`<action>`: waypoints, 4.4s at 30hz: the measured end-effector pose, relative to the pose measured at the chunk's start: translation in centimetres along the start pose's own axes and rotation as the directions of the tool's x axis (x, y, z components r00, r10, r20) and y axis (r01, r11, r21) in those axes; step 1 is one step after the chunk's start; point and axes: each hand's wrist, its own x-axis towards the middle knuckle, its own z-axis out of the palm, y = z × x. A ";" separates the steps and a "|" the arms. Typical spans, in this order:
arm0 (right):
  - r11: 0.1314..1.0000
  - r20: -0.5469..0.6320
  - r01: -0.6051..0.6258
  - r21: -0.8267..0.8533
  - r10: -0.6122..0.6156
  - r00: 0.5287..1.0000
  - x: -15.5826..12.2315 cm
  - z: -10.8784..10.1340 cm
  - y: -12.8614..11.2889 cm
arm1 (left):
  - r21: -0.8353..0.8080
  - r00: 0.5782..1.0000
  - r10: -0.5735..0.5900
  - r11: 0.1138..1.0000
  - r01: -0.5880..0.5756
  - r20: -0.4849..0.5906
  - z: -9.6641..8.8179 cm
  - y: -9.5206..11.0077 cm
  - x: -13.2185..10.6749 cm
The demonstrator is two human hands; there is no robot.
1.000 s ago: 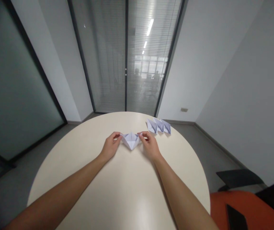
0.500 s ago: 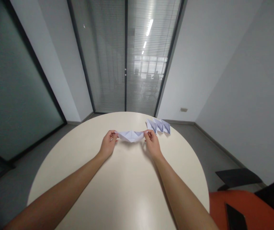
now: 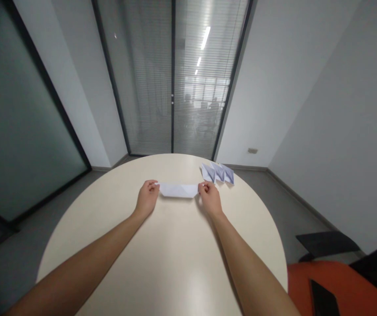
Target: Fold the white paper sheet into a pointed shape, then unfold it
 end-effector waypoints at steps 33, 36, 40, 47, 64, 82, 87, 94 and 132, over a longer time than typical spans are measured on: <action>0.740 0.752 0.544 -0.396 -0.079 0.655 -3.3 1.2 -2.4 | 0.666 0.768 -0.010 0.505 -0.549 0.640 1.0 3.3 -4.4; 0.712 0.749 0.604 -0.357 -0.168 0.641 -2.8 0.9 -2.4 | 0.701 0.800 -0.008 0.487 -0.521 0.600 1.2 3.2 -4.4; 0.677 0.710 0.635 -0.372 -0.233 0.664 -2.5 0.5 -2.8 | 0.729 0.836 0.014 0.483 -0.486 0.548 1.2 3.1 -4.2; 0.726 0.613 0.538 -0.428 -0.205 0.763 -2.6 0.0 -3.1 | 0.776 0.886 0.008 0.479 -0.411 0.464 1.0 2.9 -4.2; 0.940 0.329 0.140 -0.312 -0.031 0.944 -1.7 -0.2 -2.7 | 0.769 0.885 -0.060 0.525 -0.365 0.461 0.9 2.9 -3.9; 0.528 0.295 0.277 -0.803 -0.051 0.954 4.4 0.7 -4.2 | 0.763 0.887 -0.029 0.524 -0.378 0.460 0.7 2.3 -3.9; 0.513 0.210 0.168 -0.842 0.024 0.977 4.1 2.2 -3.3 | 0.759 0.887 -0.024 0.529 -0.380 0.461 0.8 2.3 -3.9; 0.515 0.191 0.197 -0.834 -0.066 0.979 3.8 3.4 -1.5 | 0.756 0.887 -0.025 0.535 -0.378 0.461 0.8 2.3 -3.8; 0.699 0.565 0.358 -0.620 0.081 0.821 -5.1 1.5 -4.2 | 0.694 0.833 0.024 0.540 -0.477 0.553 0.3 2.4 -3.7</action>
